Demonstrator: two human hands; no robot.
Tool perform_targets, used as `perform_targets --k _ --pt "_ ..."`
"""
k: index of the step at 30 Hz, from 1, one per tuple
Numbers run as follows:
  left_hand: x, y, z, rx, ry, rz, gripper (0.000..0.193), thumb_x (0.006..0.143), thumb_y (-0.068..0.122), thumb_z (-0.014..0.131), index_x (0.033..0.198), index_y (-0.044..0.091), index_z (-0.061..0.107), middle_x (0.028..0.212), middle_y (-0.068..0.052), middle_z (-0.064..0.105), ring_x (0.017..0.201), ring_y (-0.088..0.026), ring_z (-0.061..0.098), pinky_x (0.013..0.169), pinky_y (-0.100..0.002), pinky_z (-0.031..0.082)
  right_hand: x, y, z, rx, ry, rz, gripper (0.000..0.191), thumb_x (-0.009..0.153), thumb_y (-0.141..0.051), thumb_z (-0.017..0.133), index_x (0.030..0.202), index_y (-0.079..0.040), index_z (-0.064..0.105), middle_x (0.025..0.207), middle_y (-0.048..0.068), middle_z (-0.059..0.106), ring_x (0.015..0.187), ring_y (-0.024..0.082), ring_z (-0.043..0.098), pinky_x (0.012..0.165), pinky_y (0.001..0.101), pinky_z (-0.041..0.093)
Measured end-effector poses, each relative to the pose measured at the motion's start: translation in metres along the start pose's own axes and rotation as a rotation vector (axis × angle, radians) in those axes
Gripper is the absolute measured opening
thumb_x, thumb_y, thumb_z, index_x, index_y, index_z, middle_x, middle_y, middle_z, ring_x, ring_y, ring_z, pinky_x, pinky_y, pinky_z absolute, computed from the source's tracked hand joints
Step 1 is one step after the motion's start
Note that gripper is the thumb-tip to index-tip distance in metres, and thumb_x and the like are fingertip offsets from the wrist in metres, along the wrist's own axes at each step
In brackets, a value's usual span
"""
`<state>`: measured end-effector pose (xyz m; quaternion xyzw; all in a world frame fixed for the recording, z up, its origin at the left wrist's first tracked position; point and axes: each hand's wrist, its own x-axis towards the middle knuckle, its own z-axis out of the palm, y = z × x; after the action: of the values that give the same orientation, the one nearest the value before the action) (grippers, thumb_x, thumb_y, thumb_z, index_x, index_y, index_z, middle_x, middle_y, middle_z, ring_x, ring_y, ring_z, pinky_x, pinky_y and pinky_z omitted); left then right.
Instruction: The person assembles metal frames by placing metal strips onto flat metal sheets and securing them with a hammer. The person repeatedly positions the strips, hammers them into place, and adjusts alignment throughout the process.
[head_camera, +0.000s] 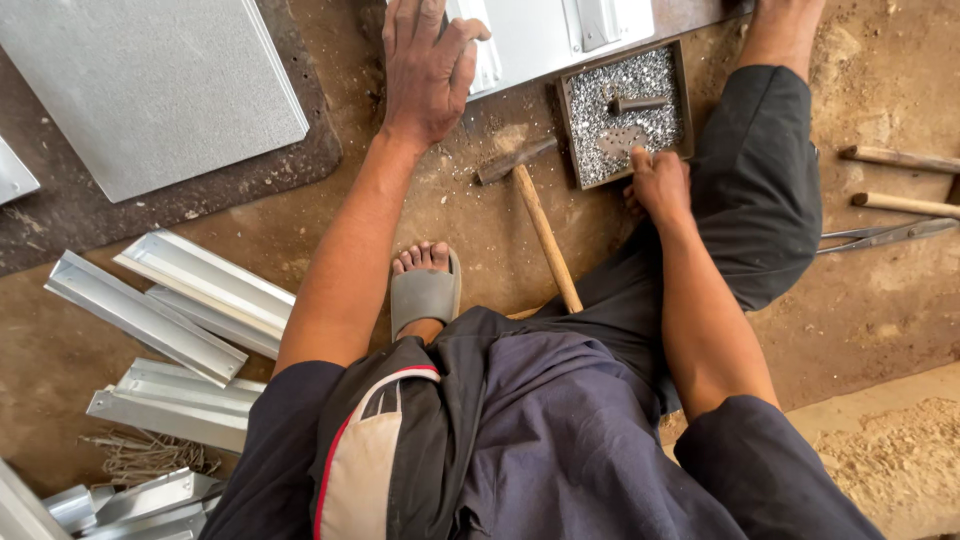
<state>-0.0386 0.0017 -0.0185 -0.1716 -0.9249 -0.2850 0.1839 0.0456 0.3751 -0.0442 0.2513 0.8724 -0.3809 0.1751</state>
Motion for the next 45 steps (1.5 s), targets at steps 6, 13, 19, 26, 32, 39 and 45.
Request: perform_targets --k 6,13,19,26,32,39,45 --pt "0.001 -0.017 0.005 -0.017 -0.096 -0.006 0.028 0.108 0.035 0.052 0.132 0.033 0.065 0.151 -0.013 0.046 0.146 -0.034 0.037 0.122 -0.067 0.020 -0.011 -0.019 0.026 -0.321 0.119 -0.767 0.013 0.085 -0.011 0.078 0.083 0.000 0.072 0.107 0.015 0.074 0.086 0.037 0.069 0.076 0.0460 0.053" --pt "0.010 -0.020 -0.001 -0.005 -0.045 -0.015 0.026 0.109 0.053 0.053 0.120 0.033 0.065 0.159 -0.024 0.033 0.151 -0.045 0.026 0.122 -0.070 0.008 0.000 -0.025 0.049 -0.250 0.147 -0.683 0.014 0.087 -0.011 0.079 0.079 -0.003 0.072 0.093 0.010 0.074 0.085 0.034 0.069 0.076 0.0445 0.053" --pt "0.004 -0.011 -0.009 -0.126 -0.133 -0.136 0.030 0.105 0.053 0.055 0.119 0.029 0.067 0.155 -0.014 0.039 0.152 -0.039 0.031 0.127 -0.069 0.009 0.001 -0.031 0.056 -0.120 0.147 -0.549 0.017 0.099 -0.016 0.074 0.095 0.000 0.070 0.092 0.016 0.070 0.086 0.033 0.069 0.082 0.0439 0.054" --pt "0.006 -0.008 -0.017 -0.140 -0.047 -0.061 0.023 0.106 0.046 0.060 0.122 0.030 0.067 0.154 -0.015 0.038 0.150 -0.040 0.028 0.122 -0.070 0.012 -0.006 -0.046 0.077 -0.256 0.134 -0.739 0.005 0.085 0.001 0.069 0.084 0.005 0.068 0.104 0.021 0.068 0.091 0.039 0.066 0.079 0.0486 0.051" --pt "0.001 -0.011 -0.012 -0.127 -0.042 -0.065 0.021 0.107 0.044 0.058 0.124 0.031 0.063 0.144 -0.009 0.044 0.145 -0.036 0.035 0.122 -0.067 0.020 -0.023 -0.052 0.097 -0.155 0.073 -0.903 0.013 0.086 0.005 0.066 0.073 0.007 0.062 0.106 0.022 0.068 0.088 0.042 0.066 0.077 0.0490 0.052" --pt "0.004 -0.011 -0.010 -0.111 -0.066 -0.062 0.022 0.108 0.045 0.057 0.125 0.032 0.064 0.144 -0.008 0.044 0.146 -0.033 0.035 0.123 -0.065 0.020 -0.027 -0.061 0.111 -0.089 0.051 -0.971 0.010 0.087 0.002 0.068 0.078 0.005 0.067 0.112 0.023 0.069 0.095 0.040 0.069 0.084 0.0455 0.056" --pt "0.000 -0.018 -0.010 -0.176 -0.089 -0.116 0.038 0.111 0.055 0.051 0.139 0.034 0.065 0.163 -0.015 0.030 0.155 -0.040 0.024 0.127 -0.067 0.016 -0.026 -0.053 0.075 -0.136 0.024 -0.917 0.009 0.091 0.000 0.070 0.082 0.004 0.070 0.117 0.016 0.073 0.095 0.037 0.069 0.082 0.0454 0.055"
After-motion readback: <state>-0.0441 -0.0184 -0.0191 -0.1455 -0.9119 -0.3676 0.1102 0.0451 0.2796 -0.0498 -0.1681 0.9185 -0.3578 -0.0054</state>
